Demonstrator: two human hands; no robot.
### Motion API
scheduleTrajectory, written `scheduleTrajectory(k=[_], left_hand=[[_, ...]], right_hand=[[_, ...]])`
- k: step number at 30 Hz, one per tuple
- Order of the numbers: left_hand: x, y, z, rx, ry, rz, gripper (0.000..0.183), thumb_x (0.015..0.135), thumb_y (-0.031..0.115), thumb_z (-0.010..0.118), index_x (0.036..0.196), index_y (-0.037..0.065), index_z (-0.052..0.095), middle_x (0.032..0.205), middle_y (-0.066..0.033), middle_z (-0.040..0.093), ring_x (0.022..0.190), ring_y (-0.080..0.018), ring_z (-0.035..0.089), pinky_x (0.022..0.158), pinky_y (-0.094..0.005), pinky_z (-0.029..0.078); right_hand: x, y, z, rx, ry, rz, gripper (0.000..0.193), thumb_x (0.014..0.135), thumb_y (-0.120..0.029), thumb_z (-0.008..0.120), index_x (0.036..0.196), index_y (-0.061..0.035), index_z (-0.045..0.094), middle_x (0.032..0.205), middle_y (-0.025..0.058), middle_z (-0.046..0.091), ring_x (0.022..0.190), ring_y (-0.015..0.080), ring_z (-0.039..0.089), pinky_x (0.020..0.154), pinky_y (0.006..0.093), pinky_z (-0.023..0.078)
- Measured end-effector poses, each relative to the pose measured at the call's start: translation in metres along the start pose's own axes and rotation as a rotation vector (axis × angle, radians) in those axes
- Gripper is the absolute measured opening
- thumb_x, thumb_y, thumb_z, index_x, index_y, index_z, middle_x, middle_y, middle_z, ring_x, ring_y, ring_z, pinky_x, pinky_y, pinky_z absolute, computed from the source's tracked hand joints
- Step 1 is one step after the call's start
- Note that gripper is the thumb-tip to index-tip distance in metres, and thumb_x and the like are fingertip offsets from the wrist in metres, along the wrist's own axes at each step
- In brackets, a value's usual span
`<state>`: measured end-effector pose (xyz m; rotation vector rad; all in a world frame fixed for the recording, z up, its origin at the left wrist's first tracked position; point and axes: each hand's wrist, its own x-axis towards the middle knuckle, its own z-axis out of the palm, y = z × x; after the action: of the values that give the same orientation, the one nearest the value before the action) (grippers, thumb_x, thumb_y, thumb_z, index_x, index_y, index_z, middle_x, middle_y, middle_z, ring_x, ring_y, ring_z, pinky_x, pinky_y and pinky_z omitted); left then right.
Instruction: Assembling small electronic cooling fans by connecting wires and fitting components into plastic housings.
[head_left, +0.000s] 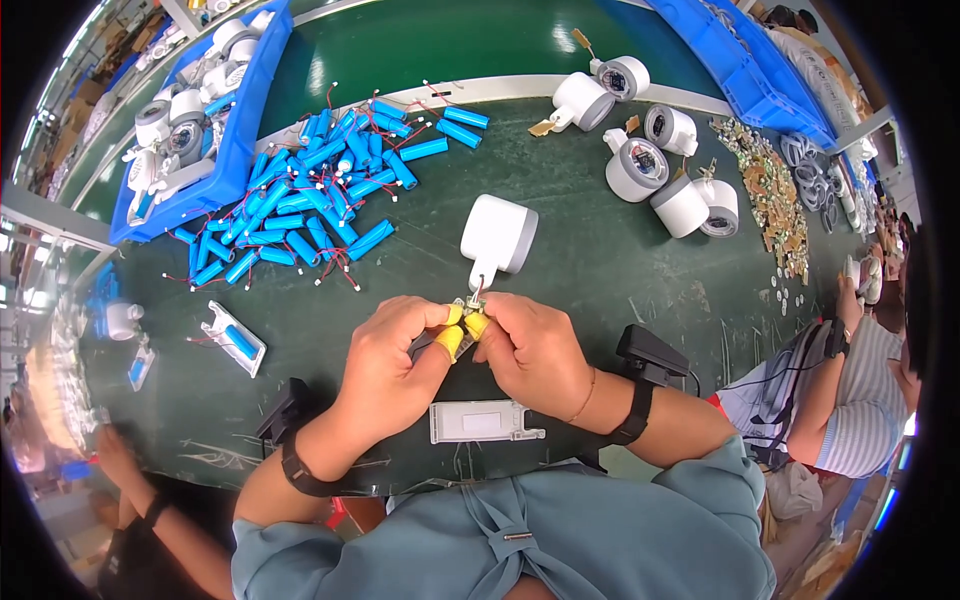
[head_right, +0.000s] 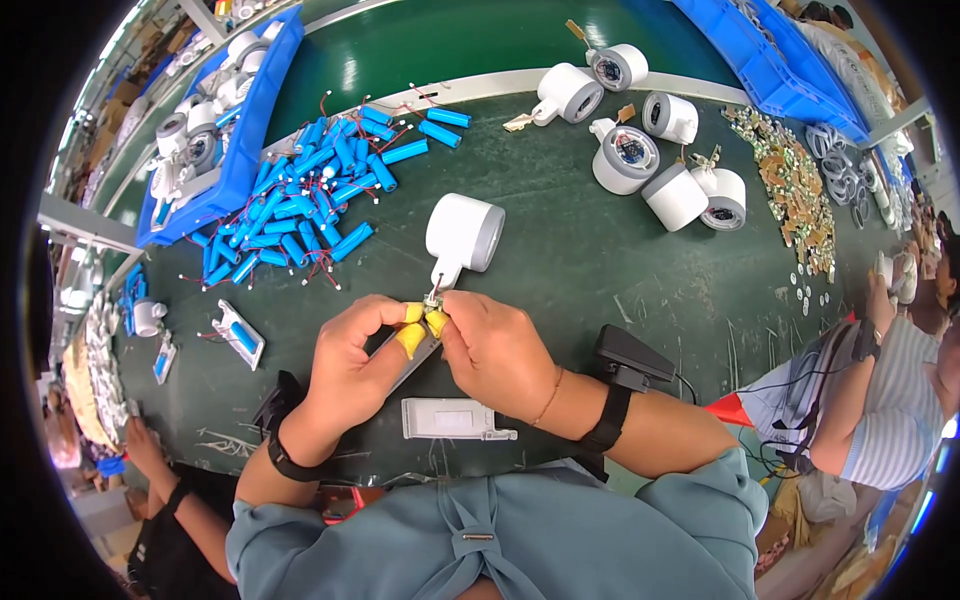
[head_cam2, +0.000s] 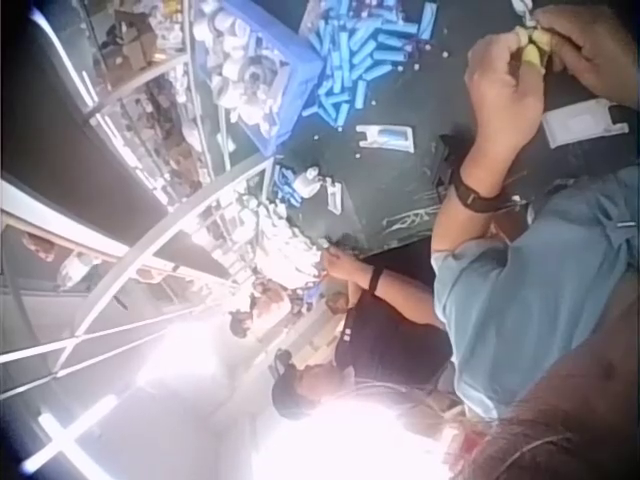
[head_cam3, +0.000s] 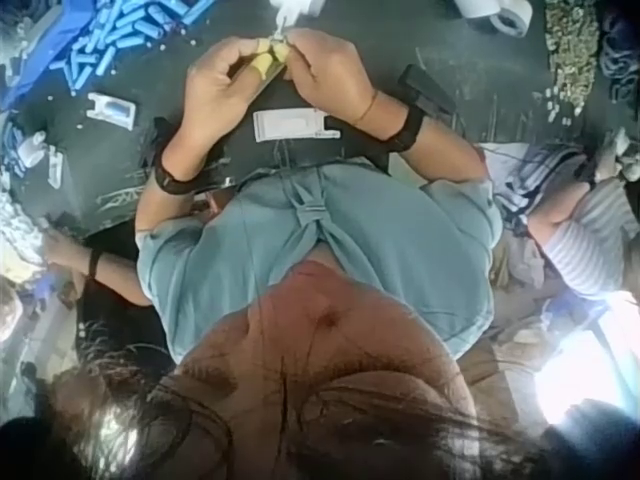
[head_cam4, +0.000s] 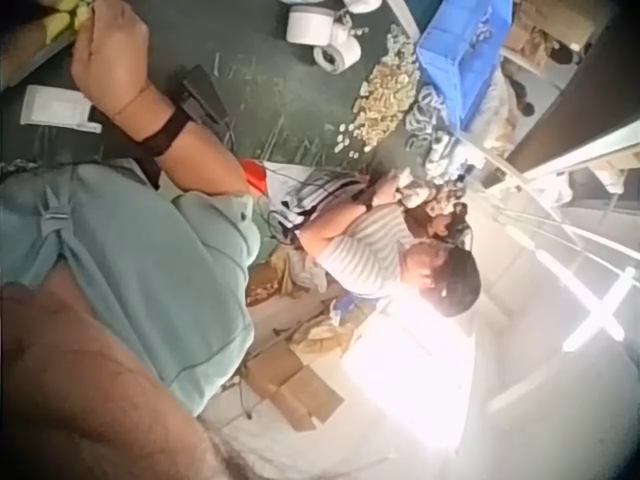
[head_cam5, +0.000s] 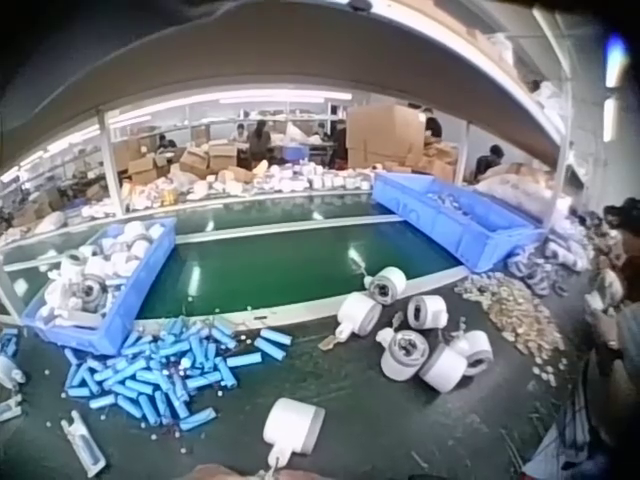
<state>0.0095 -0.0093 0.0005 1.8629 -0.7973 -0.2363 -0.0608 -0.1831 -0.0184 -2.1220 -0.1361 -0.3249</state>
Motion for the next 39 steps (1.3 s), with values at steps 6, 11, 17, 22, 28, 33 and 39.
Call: scheduleTrajectory(k=[6,11,17,22,28,33,39], left_hand=[[0.001,-0.003,-0.002,0.063,0.005,0.091,0.023,0.078,-0.007,0.062,0.1,0.0,0.062,0.09,-0.0107,0.066,0.083,-0.024,0.063,0.077,-0.0324,0.05],[0.001,-0.01,-0.008,-0.125,-0.049,-0.088,0.024,0.084,-0.005,0.062,0.108,0.0,0.062,0.1,-0.0043,0.066,0.092,-0.0113,0.06,0.084,-0.0262,0.048],[0.008,-0.001,-0.005,-0.004,-0.099,-0.012,0.021,0.083,-0.001,0.064,0.104,-0.001,0.063,0.096,-0.0054,0.065,0.087,-0.0117,0.059,0.08,-0.0258,0.047],[0.007,-0.003,0.003,0.044,-0.061,-0.065,0.021,0.075,0.001,0.073,0.095,0.001,0.066,0.085,-0.0088,0.067,0.079,-0.0224,0.063,0.076,-0.0327,0.05],[0.006,-0.001,0.006,0.15,0.017,0.015,0.019,0.073,0.001,0.071,0.091,0.0,0.066,0.079,-0.0074,0.065,0.076,-0.0244,0.061,0.09,-0.0393,0.048],[0.004,-0.001,0.006,0.108,0.0,-0.031,0.019,0.073,0.002,0.069,0.092,0.0,0.065,0.082,-0.0074,0.066,0.078,-0.0224,0.062,0.095,-0.0424,0.046],[0.003,-0.008,-0.007,0.082,-0.029,-0.102,0.021,0.075,0.003,0.068,0.095,0.0,0.065,0.082,-0.0059,0.065,0.079,-0.0184,0.062,0.101,-0.0437,0.042]], right_hand=[[0.002,-0.001,0.003,0.049,0.032,-0.003,0.016,0.087,-0.002,0.058,0.101,0.0018,0.052,0.084,0.0174,0.061,0.073,0.037,0.061,0.061,0.0439,0.05],[0.005,-0.007,0.0,0.061,0.025,-0.015,0.018,0.086,-0.005,0.06,0.1,0.0012,0.051,0.084,0.0173,0.061,0.073,0.0371,0.062,0.06,0.0439,0.051],[0.001,-0.005,-0.004,-0.126,0.025,-0.093,0.019,0.081,-0.008,0.067,0.092,-0.0025,0.051,0.078,0.0125,0.061,0.065,0.0315,0.063,0.055,0.04,0.052],[-0.002,0.0,0.0,-0.214,0.036,-0.157,0.019,0.079,-0.011,0.068,0.086,-0.0037,0.052,0.073,0.0086,0.059,0.059,0.0281,0.062,0.051,0.0378,0.051],[-0.005,0.004,0.004,-0.166,0.059,-0.178,0.021,0.081,-0.016,0.065,0.089,-0.0012,0.052,0.074,0.0111,0.059,0.062,0.0299,0.064,0.053,0.0397,0.052],[-0.005,0.003,0.004,-0.148,0.033,-0.179,0.021,0.083,-0.018,0.064,0.089,-0.0002,0.055,0.072,0.0124,0.061,0.061,0.0305,0.064,0.052,0.0399,0.051],[-0.002,0.007,-0.015,-0.155,-0.14,-0.104,0.025,0.084,-0.027,0.066,0.081,-0.0051,0.054,0.073,0.0082,0.062,0.065,0.0292,0.065,0.054,0.0411,0.05]])
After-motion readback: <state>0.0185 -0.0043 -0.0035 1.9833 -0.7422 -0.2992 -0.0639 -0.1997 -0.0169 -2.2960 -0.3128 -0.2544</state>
